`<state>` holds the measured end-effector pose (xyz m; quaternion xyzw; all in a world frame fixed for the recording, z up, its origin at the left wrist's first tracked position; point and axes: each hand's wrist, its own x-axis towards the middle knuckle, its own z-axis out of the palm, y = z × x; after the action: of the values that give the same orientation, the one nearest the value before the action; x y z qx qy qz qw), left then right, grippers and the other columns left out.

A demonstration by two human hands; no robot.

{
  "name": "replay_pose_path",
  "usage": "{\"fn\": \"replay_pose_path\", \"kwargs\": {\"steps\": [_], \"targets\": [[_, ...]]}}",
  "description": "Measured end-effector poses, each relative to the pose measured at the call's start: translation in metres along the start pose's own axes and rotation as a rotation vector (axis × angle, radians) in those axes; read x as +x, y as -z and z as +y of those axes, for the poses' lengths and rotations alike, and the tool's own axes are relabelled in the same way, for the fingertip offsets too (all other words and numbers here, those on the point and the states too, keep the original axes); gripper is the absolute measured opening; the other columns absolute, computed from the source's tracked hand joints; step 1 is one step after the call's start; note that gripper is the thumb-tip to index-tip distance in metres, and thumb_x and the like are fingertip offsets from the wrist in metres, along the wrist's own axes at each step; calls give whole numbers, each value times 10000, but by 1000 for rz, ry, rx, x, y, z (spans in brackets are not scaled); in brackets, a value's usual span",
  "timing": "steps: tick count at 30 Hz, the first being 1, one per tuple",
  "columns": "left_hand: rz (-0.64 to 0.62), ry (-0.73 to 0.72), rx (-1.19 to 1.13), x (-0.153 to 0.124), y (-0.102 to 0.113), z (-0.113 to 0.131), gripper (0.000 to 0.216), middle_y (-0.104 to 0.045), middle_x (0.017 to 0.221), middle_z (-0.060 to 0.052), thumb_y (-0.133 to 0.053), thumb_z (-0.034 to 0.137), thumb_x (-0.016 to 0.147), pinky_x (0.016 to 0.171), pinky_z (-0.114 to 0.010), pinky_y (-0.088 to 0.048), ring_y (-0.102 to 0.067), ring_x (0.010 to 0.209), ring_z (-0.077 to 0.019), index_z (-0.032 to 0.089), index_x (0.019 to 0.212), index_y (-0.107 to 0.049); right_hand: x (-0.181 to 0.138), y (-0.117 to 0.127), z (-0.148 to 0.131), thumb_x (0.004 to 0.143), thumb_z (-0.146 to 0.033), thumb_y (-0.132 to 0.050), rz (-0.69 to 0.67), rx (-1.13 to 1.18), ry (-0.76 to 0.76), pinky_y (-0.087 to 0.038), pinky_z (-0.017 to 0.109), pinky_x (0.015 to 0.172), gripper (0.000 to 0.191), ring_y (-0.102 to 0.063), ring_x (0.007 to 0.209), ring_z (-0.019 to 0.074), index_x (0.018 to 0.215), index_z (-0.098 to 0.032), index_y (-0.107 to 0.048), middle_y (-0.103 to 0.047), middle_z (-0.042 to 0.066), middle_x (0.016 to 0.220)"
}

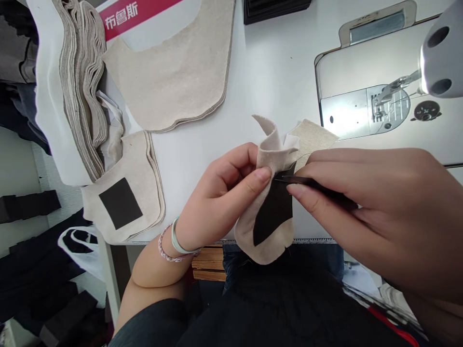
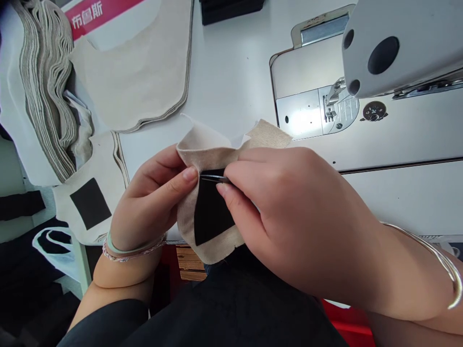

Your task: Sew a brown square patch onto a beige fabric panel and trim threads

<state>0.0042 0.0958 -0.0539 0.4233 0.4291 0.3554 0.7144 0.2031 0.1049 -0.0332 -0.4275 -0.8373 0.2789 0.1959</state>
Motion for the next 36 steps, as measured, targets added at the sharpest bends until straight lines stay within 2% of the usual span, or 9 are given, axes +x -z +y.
{"fn": "replay_pose_path", "kwargs": {"steps": [11,22,26,32,36], "targets": [[3,29,-4,0,0,1,134,-528,705,17,-594,278,931,570,-206,-443,-514,629,-84,196,827,-569,-3,-2,0,908,-197,-509,16,-65,16,-268,293,467,295,-370,521,108,613,-184,-524,-469,-3,590],[-26,61,-85,1,-1,2,137,-546,719,15,-576,268,939,610,-219,-479,-552,659,-96,200,821,-568,0,-1,-2,911,-203,-503,19,-76,22,-304,304,483,211,-427,526,133,752,-191,-640,-556,16,637],[-48,87,-94,2,2,2,128,-577,740,6,-584,281,931,641,-241,-503,-586,693,-118,203,829,-582,0,-2,-4,917,-182,-490,18,-104,13,-331,309,499,237,-483,556,144,732,-188,-638,-621,43,717],[-33,92,-87,2,0,1,133,-591,742,1,-600,307,922,645,-243,-513,-602,704,-125,198,844,-599,-2,-4,-6,910,-188,-499,66,-168,65,-330,316,506,250,-538,595,154,682,-189,-603,-643,55,758],[-14,81,-96,1,-1,2,108,-602,762,2,-585,278,932,667,-242,-521,-614,719,-122,203,857,-601,-2,-3,-3,905,-207,-500,71,-190,85,-295,315,472,244,-502,555,145,690,-189,-612,-628,47,718]]}}
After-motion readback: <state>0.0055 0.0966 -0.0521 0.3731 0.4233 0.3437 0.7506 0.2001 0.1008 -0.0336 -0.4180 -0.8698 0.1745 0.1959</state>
